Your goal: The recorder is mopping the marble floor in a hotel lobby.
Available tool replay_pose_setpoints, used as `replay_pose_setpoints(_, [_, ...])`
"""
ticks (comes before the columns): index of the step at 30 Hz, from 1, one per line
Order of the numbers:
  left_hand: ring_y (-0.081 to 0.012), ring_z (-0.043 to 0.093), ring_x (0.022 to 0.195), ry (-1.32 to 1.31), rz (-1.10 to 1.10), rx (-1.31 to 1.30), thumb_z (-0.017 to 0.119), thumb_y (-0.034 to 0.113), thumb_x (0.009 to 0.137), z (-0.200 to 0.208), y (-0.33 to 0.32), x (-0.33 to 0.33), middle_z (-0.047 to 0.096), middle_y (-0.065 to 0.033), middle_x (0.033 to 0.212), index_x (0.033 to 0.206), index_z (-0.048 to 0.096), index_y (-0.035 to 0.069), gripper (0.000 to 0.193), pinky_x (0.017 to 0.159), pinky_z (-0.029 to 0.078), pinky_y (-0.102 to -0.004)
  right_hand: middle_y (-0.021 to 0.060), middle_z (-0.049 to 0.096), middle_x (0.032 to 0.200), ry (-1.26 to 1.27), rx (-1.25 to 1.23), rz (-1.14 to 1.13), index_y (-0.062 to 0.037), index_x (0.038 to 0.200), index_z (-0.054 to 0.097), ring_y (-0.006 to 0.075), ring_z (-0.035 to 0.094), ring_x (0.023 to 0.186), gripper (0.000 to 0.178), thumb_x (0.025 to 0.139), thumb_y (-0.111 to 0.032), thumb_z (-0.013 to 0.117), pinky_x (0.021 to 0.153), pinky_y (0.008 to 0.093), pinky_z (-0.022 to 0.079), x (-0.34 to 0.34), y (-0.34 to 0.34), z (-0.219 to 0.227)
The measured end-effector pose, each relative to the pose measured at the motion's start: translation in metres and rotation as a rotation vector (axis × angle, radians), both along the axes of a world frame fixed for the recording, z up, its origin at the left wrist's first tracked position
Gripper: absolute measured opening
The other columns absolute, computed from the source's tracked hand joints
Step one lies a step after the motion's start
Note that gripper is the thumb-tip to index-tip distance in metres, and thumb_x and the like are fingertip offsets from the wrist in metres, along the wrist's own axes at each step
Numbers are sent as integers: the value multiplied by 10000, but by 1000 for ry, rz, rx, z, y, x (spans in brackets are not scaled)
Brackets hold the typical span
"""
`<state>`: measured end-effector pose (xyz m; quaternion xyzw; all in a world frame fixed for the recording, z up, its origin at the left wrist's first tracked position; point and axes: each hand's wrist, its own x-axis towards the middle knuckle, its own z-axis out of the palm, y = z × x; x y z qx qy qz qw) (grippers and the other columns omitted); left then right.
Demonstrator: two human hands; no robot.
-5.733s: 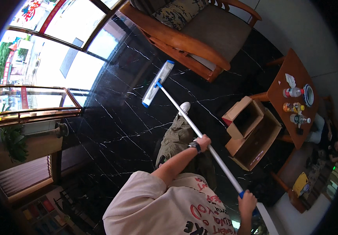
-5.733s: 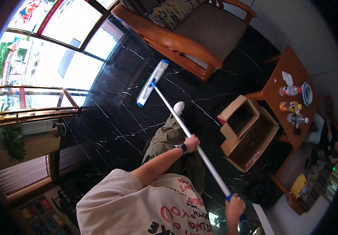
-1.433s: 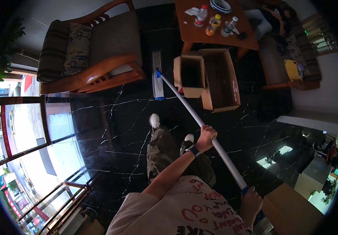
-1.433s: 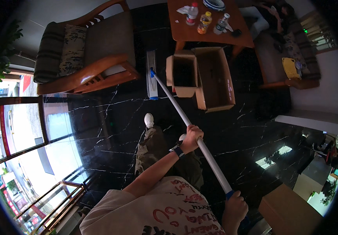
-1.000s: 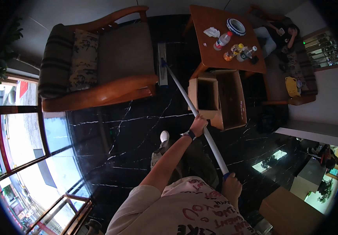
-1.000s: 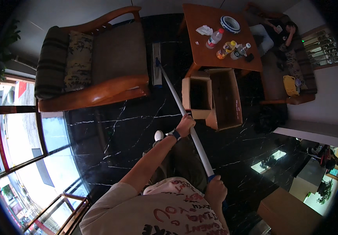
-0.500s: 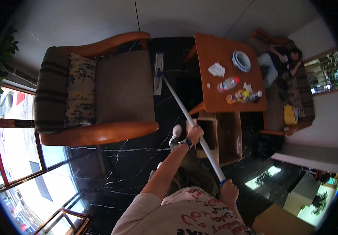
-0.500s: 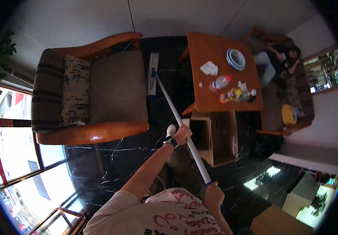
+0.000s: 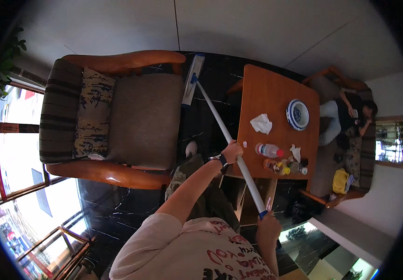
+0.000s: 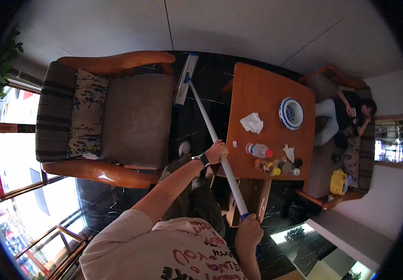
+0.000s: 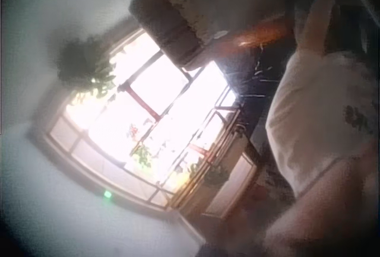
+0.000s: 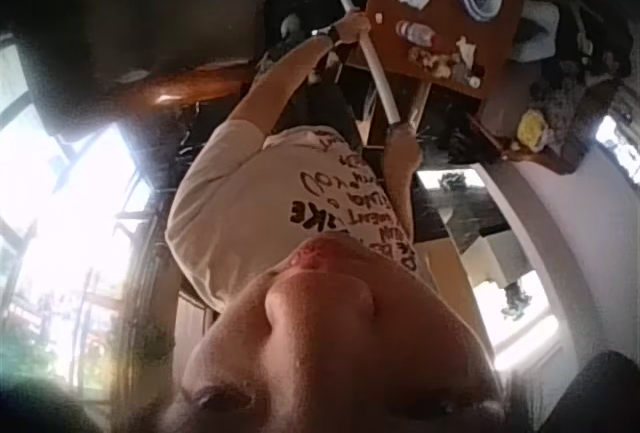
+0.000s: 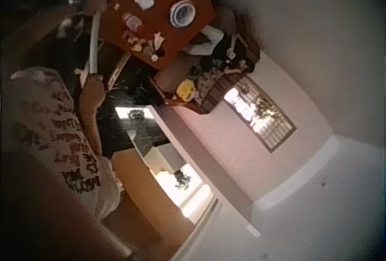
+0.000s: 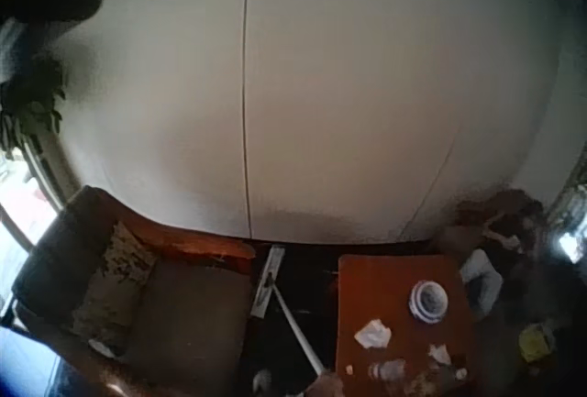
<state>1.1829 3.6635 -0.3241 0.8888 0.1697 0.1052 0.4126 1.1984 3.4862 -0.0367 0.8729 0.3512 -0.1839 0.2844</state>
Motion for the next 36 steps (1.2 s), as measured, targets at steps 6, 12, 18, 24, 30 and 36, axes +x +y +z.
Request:
replay_pose_setpoints(6, [-246, 450, 786, -125, -42, -93, 570, 38, 498, 43, 72, 76, 479, -69, 703, 664, 501, 99, 190, 758, 294, -363, 102, 534, 630, -194, 16, 200, -43, 744, 468, 243, 550, 599, 266, 603, -200, 628, 537, 314, 440, 96, 85, 61])
replay_pose_setpoints(12, [-266, 476, 713, -311, 80, -350, 619, 128, 489, 93, 172, 107, 495, -93, 671, 685, 521, 82, 224, 710, 324, -364, 113, 531, 639, -385, -104, 153, -40, 775, 495, 252, 531, 621, 323, 533, -172, 662, 547, 325, 406, 153, 195, 126])
replay_pose_setpoints(18, [-246, 497, 696, -196, -98, -265, 649, 211, 491, 77, 255, 153, 517, -91, 690, 691, 550, 84, 257, 590, 382, -357, 59, 510, 653, -357, -233, 239, -68, 864, 490, 217, 509, 628, 398, 530, -179, 674, 588, 315, 382, 211, 271, 155])
replay_pose_setpoints(24, [-245, 533, 620, -98, 16, -115, 587, 197, 497, 104, 310, 210, 531, -91, 596, 589, 557, 122, 123, 537, 394, -390, 75, 494, 637, -392, -114, 447, -95, 850, 484, 242, 498, 611, 399, 493, -104, 660, 564, 341, 377, 298, 336, 175])
replay_pose_setpoints(30, [-251, 528, 574, -246, 367, -54, 559, 126, 523, 111, 385, 258, 517, -87, 540, 624, 564, 84, 110, 522, 412, -362, 102, 455, 698, -481, 20, 681, -55, 887, 471, 253, 467, 664, 457, 466, -99, 644, 585, 345, 359, 385, 436, 173])
replay_pose_setpoints(36, [-250, 529, 570, -230, 559, -87, 546, 151, 557, 90, 448, 283, 519, -73, 545, 649, 541, 91, 111, 509, 406, -362, 97, 476, 667, -446, 23, 1003, -41, 860, 481, 242, 494, 616, 355, 540, -138, 601, 579, 327, 386, 434, 536, 160])
